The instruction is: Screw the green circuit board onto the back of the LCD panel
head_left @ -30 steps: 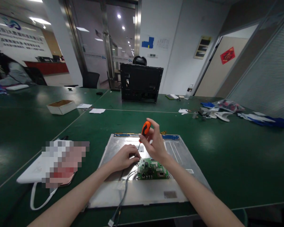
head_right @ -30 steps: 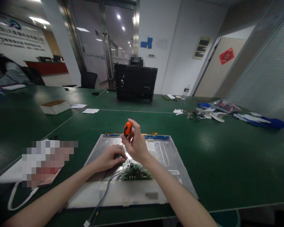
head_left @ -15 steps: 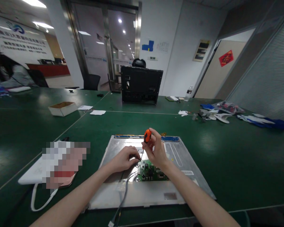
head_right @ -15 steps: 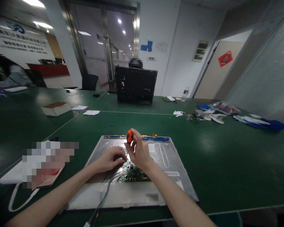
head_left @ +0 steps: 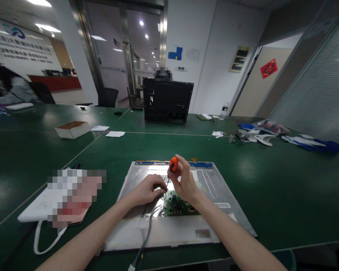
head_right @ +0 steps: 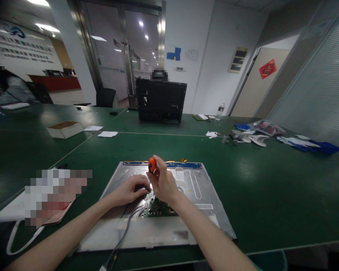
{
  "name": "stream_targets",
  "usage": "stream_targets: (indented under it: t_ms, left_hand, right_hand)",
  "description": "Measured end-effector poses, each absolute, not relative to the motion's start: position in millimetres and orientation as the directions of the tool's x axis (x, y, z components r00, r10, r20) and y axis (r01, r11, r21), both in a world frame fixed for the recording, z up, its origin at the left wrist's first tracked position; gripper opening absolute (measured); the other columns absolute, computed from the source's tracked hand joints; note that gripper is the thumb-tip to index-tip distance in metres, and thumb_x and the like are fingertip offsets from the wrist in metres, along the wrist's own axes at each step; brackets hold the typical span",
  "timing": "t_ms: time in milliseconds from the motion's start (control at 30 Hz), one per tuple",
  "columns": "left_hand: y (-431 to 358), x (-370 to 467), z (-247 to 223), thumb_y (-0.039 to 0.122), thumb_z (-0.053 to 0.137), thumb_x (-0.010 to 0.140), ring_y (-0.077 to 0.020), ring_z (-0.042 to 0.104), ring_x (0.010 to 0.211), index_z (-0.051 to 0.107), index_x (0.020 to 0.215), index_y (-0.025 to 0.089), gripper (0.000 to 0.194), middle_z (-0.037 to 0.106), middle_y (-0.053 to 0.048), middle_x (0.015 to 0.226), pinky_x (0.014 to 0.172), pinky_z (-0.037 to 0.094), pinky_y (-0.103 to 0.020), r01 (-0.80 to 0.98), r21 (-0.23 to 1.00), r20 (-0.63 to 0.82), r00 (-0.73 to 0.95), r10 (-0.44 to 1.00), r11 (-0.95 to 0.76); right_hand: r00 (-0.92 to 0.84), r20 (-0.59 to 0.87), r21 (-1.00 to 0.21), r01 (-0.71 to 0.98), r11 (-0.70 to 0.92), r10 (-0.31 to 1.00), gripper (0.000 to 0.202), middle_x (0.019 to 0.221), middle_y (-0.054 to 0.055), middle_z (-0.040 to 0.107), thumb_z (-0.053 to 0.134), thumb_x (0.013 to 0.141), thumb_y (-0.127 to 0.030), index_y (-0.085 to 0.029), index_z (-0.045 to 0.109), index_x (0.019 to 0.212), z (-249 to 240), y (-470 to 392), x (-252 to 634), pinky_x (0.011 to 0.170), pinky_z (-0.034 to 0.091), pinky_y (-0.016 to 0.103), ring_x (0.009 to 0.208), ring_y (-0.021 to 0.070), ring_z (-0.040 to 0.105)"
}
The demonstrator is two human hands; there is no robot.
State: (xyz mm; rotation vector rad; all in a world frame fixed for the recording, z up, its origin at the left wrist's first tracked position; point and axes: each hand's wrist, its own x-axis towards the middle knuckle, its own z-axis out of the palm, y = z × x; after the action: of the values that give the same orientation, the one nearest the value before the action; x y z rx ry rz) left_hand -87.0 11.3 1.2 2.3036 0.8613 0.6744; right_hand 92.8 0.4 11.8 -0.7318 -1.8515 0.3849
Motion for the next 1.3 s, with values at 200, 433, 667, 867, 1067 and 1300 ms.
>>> stream_targets:
  t_ms: [200, 433, 667, 867, 1067, 1300]
  left_hand:
    - [11.6, -86.0, 1.1, 0.011, 0.058, 0.076, -0.0159, 0.058, 0.079, 0.068, 0.082, 0.017, 0.013, 0.067, -0.002, 0.083, 0.079, 0.044, -0.028, 0.402, 0.677, 0.25, 0.663, 0.706, -0.617]
    - [13.5, -85.7, -2.7, 0.011, 0.059, 0.077, -0.0161, 0.058, 0.081, 0.069, 0.086, 0.018, 0.016, 0.067, -0.002, 0.085, 0.08, 0.044, -0.029, 0.398, 0.678, 0.251, 0.665, 0.704, -0.618]
    - [12.8, -84.8, -2.8, 0.011, 0.059, 0.077, -0.0166, 0.058, 0.083, 0.068, 0.088, 0.018, 0.016, 0.066, -0.003, 0.089, 0.081, 0.044, -0.029, 0.404, 0.666, 0.271, 0.652, 0.709, -0.626]
    - [11.6, -85.4, -0.8, 0.015, 0.059, 0.078, -0.0187, 0.058, 0.083, 0.067, 0.088, 0.018, 0.013, 0.066, -0.004, 0.086, 0.082, 0.044, -0.032, 0.44, 0.639, 0.27, 0.641, 0.719, -0.632]
    - [12.2, -85.9, -2.9, 0.018, 0.06, 0.078, -0.019, 0.058, 0.082, 0.067, 0.086, 0.017, 0.012, 0.066, -0.004, 0.083, 0.08, 0.044, -0.031, 0.435, 0.65, 0.268, 0.637, 0.723, -0.623]
    - [13.2, -85.3, -4.2, 0.017, 0.06, 0.076, -0.0182, 0.058, 0.08, 0.066, 0.085, 0.017, 0.011, 0.065, -0.003, 0.083, 0.079, 0.044, -0.03, 0.428, 0.658, 0.26, 0.643, 0.721, -0.619]
  right_hand:
    - [-0.265, 0.715, -0.571, 0.313, 0.759, 0.647, 0.062, 0.089, 0.004, 0.055, 0.045, 0.09, -0.02, -0.031, 0.01, 0.139, 12.1, -0.2, 92.1, 0.059, 0.047, 0.031, 0.067, 0.0156, 0.054]
    - [-0.263, 0.734, -0.538, 0.338, 0.772, 0.626, 0.064, 0.083, 0.0, 0.054, 0.05, 0.088, -0.021, -0.035, 0.012, 0.138, 11.0, 0.9, 91.6, 0.052, 0.042, 0.027, 0.059, 0.0129, 0.051]
    - [-0.278, 0.755, -0.474, 0.395, 0.787, 0.594, 0.061, 0.08, -0.002, 0.059, 0.056, 0.086, -0.024, -0.035, 0.023, 0.136, 13.3, 0.3, 93.5, 0.051, 0.04, 0.027, 0.055, 0.0123, 0.052]
    - [-0.319, 0.753, -0.44, 0.407, 0.801, 0.576, 0.066, 0.083, 0.0, 0.059, 0.049, 0.086, -0.017, -0.034, 0.016, 0.141, 18.9, -4.0, 94.6, 0.05, 0.041, 0.027, 0.057, 0.013, 0.053]
    - [-0.299, 0.8, -0.385, 0.41, 0.827, 0.521, 0.064, 0.084, 0.0, 0.06, 0.05, 0.083, -0.015, -0.03, 0.022, 0.14, 18.2, -4.9, 93.8, 0.048, 0.042, 0.025, 0.056, 0.0115, 0.053]
    - [-0.277, 0.834, -0.333, 0.436, 0.836, 0.477, 0.063, 0.081, -0.001, 0.061, 0.053, 0.082, -0.016, -0.025, 0.025, 0.138, 14.4, -1.1, 92.4, 0.045, 0.04, 0.021, 0.05, 0.0087, 0.049]
